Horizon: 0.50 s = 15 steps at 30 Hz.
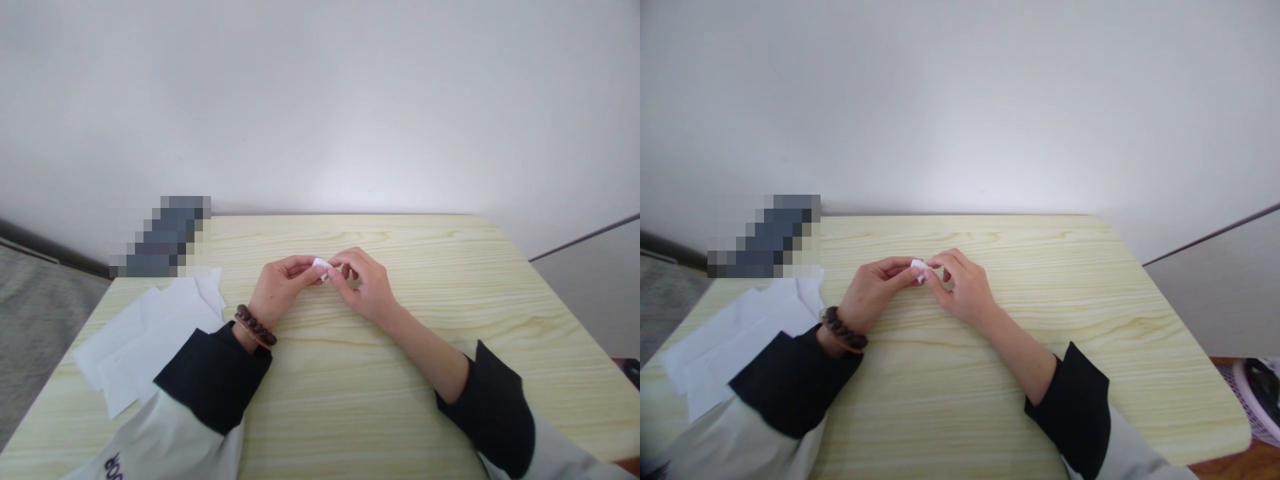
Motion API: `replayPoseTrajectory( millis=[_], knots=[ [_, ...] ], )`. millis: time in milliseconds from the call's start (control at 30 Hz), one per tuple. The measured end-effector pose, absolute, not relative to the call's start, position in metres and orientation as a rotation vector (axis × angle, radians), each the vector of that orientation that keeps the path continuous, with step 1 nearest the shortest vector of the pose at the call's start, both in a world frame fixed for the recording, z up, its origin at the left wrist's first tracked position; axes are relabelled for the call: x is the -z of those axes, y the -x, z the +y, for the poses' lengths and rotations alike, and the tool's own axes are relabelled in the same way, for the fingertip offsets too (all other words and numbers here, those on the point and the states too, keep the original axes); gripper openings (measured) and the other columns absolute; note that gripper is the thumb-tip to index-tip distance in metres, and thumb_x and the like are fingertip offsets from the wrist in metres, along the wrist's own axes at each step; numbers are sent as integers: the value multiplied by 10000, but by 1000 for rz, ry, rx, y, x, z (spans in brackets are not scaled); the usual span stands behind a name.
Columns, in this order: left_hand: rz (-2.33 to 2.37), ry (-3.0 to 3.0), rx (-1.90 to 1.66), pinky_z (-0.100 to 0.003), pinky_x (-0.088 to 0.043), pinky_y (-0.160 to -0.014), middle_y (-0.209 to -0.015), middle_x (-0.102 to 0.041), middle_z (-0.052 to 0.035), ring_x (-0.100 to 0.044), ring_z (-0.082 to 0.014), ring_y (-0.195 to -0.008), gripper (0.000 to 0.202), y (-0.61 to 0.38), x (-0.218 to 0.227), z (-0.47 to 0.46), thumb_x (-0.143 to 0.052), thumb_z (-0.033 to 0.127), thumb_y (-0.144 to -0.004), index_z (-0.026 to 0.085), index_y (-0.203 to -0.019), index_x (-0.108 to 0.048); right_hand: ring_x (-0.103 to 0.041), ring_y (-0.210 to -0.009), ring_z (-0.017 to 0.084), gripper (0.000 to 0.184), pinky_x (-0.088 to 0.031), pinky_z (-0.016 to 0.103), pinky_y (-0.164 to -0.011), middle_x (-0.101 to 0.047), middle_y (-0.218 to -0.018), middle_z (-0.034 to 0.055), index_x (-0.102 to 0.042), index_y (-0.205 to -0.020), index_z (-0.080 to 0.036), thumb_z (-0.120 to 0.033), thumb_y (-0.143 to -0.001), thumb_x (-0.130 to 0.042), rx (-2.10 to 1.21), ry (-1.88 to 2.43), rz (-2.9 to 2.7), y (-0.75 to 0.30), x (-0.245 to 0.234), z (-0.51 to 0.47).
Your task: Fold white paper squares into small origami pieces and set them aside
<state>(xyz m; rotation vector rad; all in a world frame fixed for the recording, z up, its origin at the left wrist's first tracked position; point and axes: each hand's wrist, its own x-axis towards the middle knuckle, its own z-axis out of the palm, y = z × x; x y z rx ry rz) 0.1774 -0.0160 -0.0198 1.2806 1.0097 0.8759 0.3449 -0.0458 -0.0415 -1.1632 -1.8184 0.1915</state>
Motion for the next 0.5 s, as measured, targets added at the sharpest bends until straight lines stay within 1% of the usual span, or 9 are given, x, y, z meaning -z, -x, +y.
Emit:
replayPoseTrajectory(
  millis=[133,333,400,500],
  knots=[
    [1037,-1300,-914,-324,-556,-769,-815,-745,-53,-686,-202,-765,322,-179,22,-17,-751,398,-677,144,-871,-713,-532,-594,96,57,-438,232,-580,-620,-776,10,-569,-856,-199,-236,-867,-527,-221,1174,-1833,-345,41,-45],
    [1094,-1377,-915,-285,-557,-699,-723,-733,-40,-674,-183,-685,243,-180,16,-19,-741,366,-687,141,-779,-728,-526,-615,99,88,-435,228,-601,-595,-728,-4,-564,-799,-197,-189,-866,-508,-327,1115,-1845,-345,37,-46],
    [1087,-1364,-930,-278,-558,-676,-726,-730,-39,-666,-175,-668,250,-181,16,-19,-736,371,-692,139,-785,-726,-511,-598,96,91,-431,228,-589,-598,-725,-6,-567,-795,-195,-195,-867,-511,-363,1093,-1824,-345,35,-46],
    [1052,-1337,-980,-277,-561,-652,-789,-729,-41,-653,-166,-682,289,-182,19,-20,-723,399,-703,143,-839,-716,-496,-582,97,99,-425,230,-570,-586,-703,-6,-568,-786,-194,-212,-867,-514,-387,1102,-1793,-346,34,-46]
  ],
)
